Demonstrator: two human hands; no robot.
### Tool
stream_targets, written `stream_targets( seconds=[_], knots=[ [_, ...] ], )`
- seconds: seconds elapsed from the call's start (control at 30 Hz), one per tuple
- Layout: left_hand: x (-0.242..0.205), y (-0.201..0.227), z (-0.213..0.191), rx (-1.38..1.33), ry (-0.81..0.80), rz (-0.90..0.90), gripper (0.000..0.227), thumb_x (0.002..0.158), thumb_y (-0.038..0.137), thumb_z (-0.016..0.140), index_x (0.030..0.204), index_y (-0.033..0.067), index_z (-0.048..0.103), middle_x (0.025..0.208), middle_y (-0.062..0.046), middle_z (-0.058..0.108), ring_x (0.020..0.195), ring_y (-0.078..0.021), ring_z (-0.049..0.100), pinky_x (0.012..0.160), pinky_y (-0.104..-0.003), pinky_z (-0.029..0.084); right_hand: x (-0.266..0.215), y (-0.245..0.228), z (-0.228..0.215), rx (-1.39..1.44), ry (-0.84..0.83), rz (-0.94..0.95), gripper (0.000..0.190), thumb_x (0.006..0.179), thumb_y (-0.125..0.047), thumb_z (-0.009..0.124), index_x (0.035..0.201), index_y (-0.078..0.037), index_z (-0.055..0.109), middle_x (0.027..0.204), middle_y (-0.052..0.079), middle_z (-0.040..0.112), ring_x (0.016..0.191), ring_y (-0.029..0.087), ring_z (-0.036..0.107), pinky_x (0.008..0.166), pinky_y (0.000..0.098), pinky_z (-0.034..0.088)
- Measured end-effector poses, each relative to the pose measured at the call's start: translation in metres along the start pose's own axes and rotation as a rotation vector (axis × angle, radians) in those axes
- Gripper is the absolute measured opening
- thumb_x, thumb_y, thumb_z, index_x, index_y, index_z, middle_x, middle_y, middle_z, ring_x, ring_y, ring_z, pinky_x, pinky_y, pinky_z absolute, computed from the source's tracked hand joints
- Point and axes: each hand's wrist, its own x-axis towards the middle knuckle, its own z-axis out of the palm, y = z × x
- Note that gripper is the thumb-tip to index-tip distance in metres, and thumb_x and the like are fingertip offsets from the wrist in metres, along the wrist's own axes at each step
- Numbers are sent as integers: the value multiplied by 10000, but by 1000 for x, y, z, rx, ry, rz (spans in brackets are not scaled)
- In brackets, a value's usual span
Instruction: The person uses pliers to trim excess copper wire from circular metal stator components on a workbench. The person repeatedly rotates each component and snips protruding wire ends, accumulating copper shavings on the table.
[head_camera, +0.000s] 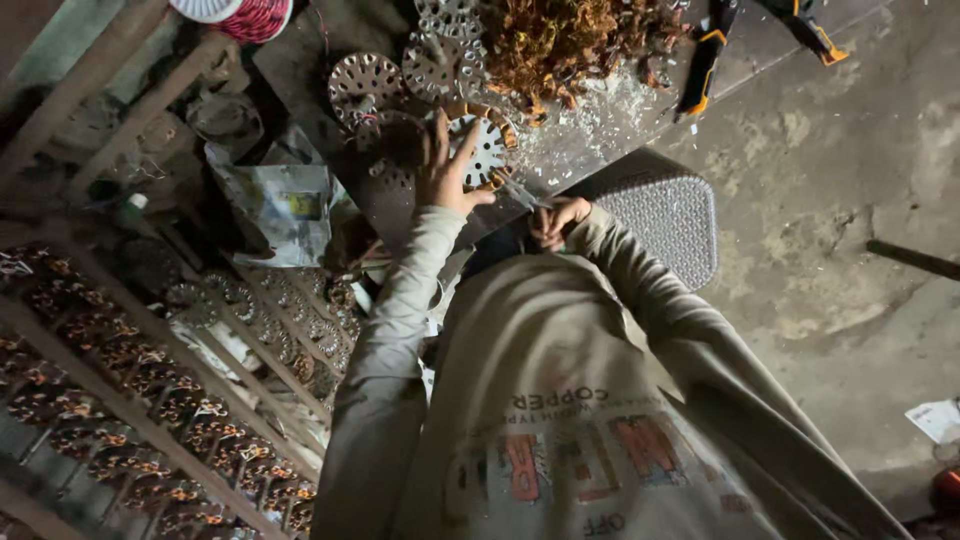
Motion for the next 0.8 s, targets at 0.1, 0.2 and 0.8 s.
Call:
stream_targets(
  seconds=[0.1,0.2,0.8],
  knots=[
    [-4,-2,3,-29,40,32,1324,451,275,1039,1582,355,356,1693,-199,139,1497,-529,259,1195,-540,368,2,23,5,81,-1,4,215,826,-39,657,1022,37,703,903,167,718,798,281,670,716,409,556],
    [-2,1,3,-81,35,8,1329,422,268,1031,1569,357,366,1686,-217,124,1494,-538,241,1170,-527,365,5,14,8,-75,80,-44,210,827,-33,664,1021,41,698,929,176,720,821,295,675,737,416,560],
    [-2,-9,11,80,60,21,1373,424,402,1033,1590,427,308,1708,-128,185,1512,-479,273,1149,-696,328,-2,15,18,20,-101,-146,297,799,-19,682,1082,72,676,1206,246,702,1090,370,660,949,431,547]
  ],
)
